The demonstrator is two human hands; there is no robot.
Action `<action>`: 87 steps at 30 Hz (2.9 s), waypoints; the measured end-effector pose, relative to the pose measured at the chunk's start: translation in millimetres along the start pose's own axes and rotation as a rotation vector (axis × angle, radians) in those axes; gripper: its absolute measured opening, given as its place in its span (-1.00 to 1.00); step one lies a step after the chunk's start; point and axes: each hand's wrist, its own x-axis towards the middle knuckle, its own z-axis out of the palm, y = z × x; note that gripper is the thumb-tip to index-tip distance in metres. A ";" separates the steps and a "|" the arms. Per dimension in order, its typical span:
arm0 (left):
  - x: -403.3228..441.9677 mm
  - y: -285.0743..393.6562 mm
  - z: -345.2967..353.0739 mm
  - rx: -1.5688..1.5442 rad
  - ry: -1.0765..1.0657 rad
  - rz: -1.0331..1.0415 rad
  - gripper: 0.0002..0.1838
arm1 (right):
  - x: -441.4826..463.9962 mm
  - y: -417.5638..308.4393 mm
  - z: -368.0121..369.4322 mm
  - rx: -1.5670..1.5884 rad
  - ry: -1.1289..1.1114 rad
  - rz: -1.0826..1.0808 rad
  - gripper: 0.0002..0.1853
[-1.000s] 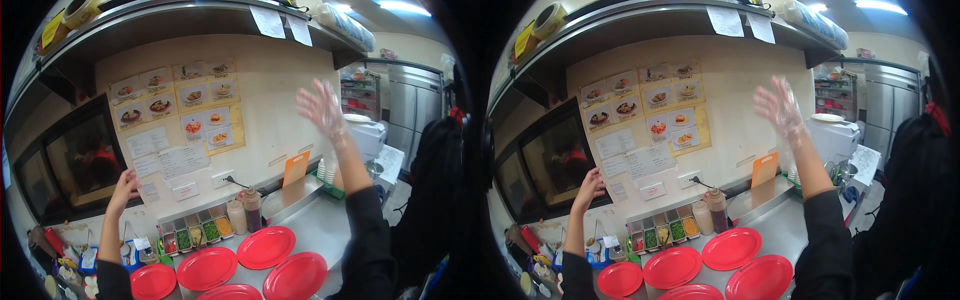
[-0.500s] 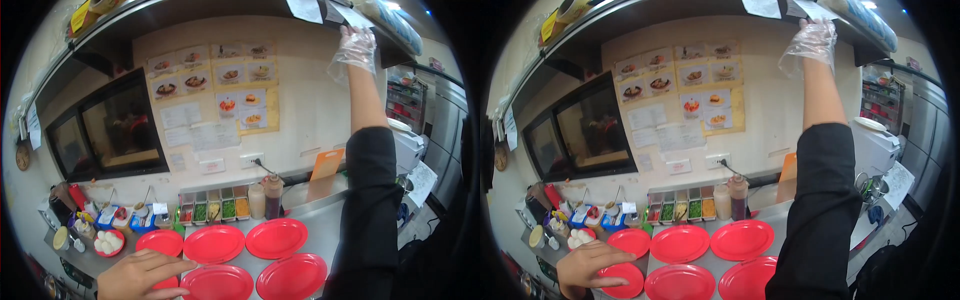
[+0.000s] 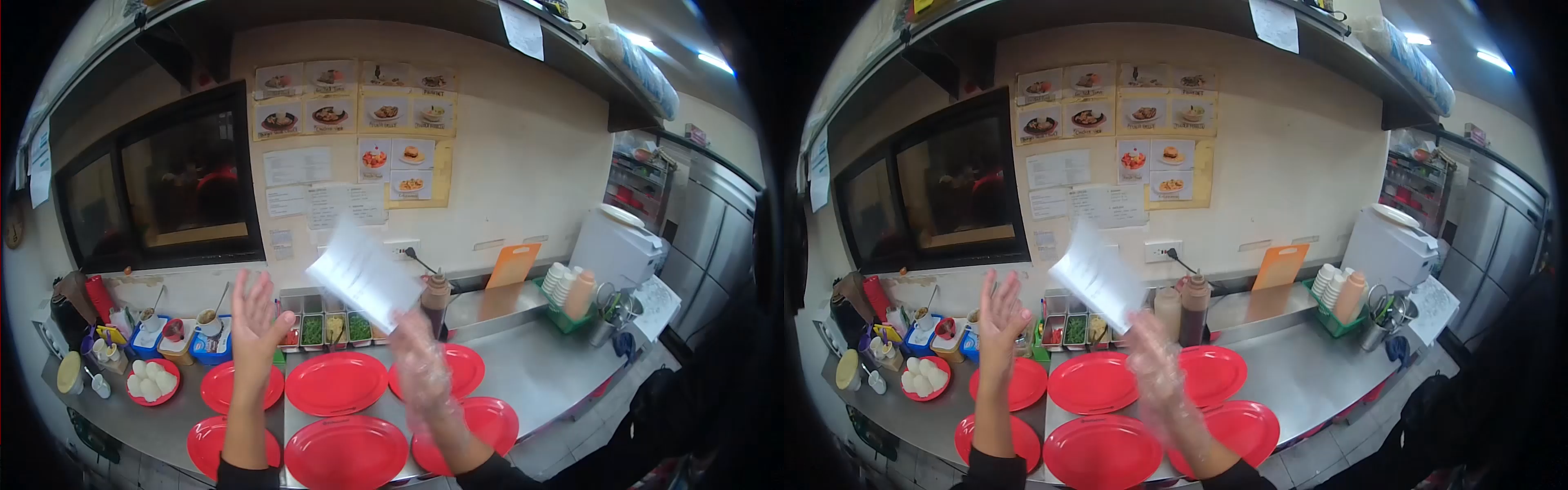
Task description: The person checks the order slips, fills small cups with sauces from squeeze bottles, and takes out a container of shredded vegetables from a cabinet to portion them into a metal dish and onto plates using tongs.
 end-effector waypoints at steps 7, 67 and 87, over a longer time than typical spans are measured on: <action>-62.5 -44.8 -136.9 -0.972 0.244 -0.463 -0.52 | -86.3 95.8 153.2 0.612 0.102 0.509 -0.24; -75.1 -66.9 -312.2 -0.284 0.634 -0.396 -0.64 | -47.5 228.3 328.1 -0.443 -0.466 0.207 -0.85; -73.0 -57.6 -317.3 -0.229 0.725 -0.330 -0.63 | -59.3 228.1 321.1 -0.385 -0.257 0.405 -0.77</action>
